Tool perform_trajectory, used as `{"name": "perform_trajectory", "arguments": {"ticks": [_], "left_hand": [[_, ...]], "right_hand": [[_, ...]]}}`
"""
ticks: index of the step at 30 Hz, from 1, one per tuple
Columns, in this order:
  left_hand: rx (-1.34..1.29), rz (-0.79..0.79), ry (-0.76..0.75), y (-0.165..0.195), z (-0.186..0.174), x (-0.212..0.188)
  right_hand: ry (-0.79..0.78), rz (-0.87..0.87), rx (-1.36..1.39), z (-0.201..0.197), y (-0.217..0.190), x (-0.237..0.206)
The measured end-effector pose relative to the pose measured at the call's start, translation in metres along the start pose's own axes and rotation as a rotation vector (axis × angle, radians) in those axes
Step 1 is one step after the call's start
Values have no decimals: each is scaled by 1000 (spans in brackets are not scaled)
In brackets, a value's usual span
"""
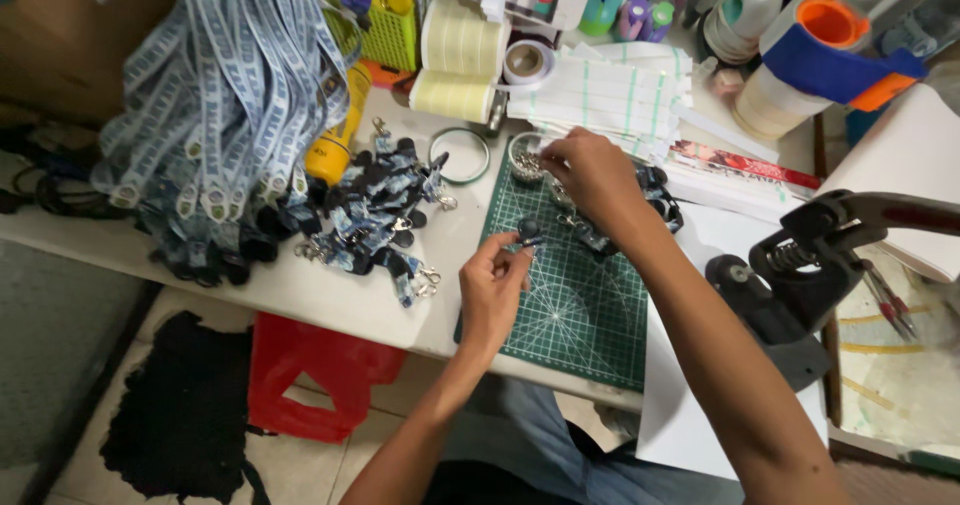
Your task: The person assembles keychains by attaching metal clasps to patterned fabric pieces using a manual press. They repeatedly pick up fabric pieces, attach clasps, place them under the press, and operate the lever to secure the connection.
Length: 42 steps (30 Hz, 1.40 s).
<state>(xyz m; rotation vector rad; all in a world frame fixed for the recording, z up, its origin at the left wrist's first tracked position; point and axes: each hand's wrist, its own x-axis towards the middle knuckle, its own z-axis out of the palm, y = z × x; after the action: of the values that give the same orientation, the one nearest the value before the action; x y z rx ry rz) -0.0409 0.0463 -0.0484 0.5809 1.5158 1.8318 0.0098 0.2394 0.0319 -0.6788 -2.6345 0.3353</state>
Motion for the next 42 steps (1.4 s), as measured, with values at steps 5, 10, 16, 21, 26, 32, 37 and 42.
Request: {"name": "perform_trajectory", "arguments": {"ticks": [5, 10, 16, 21, 26, 32, 37, 42], "left_hand": [[-164, -28, -63, 2, -5, 4], [-122, 49, -55, -7, -5, 4], [-38, 121, -1, -4, -1, 4], [13, 80, -25, 10, -1, 0], [-21, 76, -26, 7, 0, 0], [-32, 134, -45, -5, 0, 2], [22, 106, -66, 1, 2, -1], [129, 109, -73, 9, 1, -4]], "right_hand": [[-116, -9, -322, 41, 12, 39], [-156, -24, -413, 62, 22, 45], [-129, -11, -245, 43, 18, 39], [-17, 93, -147, 17, -1, 28], [44, 214, 279, -7, -11, -13], [-121, 444, 862, -14, -9, -87], [-142, 444, 1073, 2, -9, -118], [-99, 430, 973, 20, -9, -121]]}}
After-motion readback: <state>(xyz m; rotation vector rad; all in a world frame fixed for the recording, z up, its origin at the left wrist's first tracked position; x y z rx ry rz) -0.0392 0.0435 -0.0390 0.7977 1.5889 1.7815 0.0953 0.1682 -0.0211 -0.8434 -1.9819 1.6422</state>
